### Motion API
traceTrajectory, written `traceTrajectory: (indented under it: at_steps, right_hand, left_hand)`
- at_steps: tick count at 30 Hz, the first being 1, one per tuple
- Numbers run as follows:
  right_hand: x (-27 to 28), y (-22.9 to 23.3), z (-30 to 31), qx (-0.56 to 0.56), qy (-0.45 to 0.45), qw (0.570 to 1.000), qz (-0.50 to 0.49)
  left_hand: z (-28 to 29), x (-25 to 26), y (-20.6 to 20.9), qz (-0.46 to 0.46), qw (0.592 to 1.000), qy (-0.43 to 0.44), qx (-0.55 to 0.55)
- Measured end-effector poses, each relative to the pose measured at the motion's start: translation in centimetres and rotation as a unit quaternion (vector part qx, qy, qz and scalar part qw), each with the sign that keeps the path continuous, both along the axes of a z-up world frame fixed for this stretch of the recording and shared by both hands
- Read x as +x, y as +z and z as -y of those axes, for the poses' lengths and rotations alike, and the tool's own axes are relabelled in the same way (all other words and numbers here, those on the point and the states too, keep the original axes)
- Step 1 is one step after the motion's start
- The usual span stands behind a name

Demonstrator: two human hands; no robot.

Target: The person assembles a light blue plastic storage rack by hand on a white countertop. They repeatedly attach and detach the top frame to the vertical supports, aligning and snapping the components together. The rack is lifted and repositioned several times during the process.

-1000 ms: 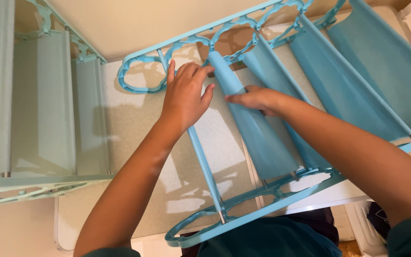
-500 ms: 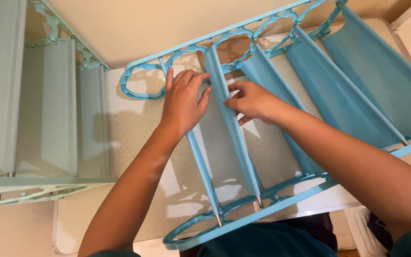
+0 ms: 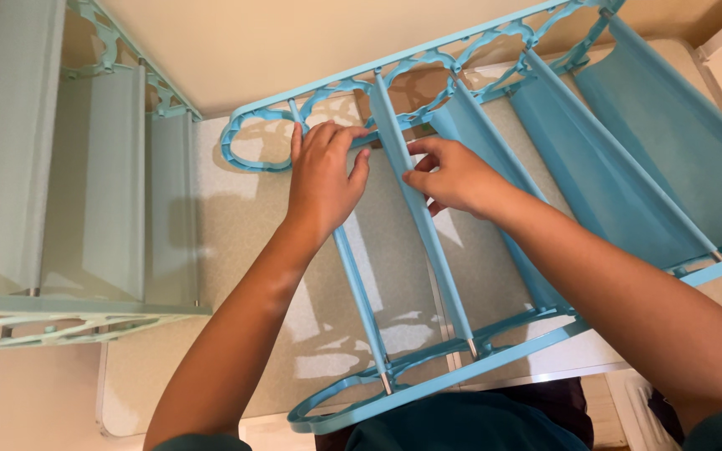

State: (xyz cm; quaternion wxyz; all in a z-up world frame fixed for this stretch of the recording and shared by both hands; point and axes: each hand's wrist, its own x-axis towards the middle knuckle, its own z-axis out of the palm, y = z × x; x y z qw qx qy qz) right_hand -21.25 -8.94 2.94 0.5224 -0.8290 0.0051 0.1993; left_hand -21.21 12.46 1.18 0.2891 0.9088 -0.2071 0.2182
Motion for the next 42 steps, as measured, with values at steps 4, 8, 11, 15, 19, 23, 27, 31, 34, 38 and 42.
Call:
traceTrajectory:
  at_steps: [4,8,11,15,19,23,27,31,34,38,42]
  right_hand:
    - [-0.1,0.2,0.1,-0.004,0.012,1.0,0.012]
    - [0.0,-0.1,0.2,-0.004,0.017,1.0,0.01]
    - [0.1,-0.7,0.6,-0.015,0.029,0.999,0.029]
    - [0.9,-1.6,1.6,-0.056,0.042,0.995,0.064]
    - [1.0,-1.8,1.7,-0.094,0.047,0.991,0.078]
    - [0.3,-0.8,1.5,-0.082,0.036,0.994,0.069]
    - [-0.5,0.1,1.4,-0.07,0.037,0.994,0.072]
    - [-1.2,0.1,1.7,-0.068,0.027,0.993,0.09]
    - [-1.2,0.0,1.9,-0.079,0.018,0.992,0.1]
    - [-1.8,0.4,2.6,-0.043,0.022,0.995,0.093]
    - [-4.3,1.5,4.3,-0.086,0.045,0.977,0.188]
  left_hand:
    - [0.0,0.1,-0.2,-0.004,1.0,0.004,0.001]
    - [0.1,-0.1,0.2,-0.003,1.0,0.009,0.007]
    - [0.6,-0.9,1.4,0.036,0.999,0.006,0.02]
    - [1.7,-4.4,3.0,0.041,0.996,-0.08,0.023]
    - [4.0,-9.4,3.8,-0.129,0.944,-0.304,0.005]
    - [5.4,-13.6,4.5,-0.155,0.897,-0.402,0.096]
    - [5.8,-14.2,5.3,-0.237,0.872,-0.393,0.171]
    - [5.8,-14.5,5.1,-0.121,0.896,-0.401,0.145]
    - [6.1,-14.6,4.2,-0.038,0.899,-0.415,0.137]
    - [6.4,-14.3,3.5,-0.067,0.889,-0.438,0.115]
    - [6.5,-14.2,3.3,-0.042,0.893,-0.442,0.071]
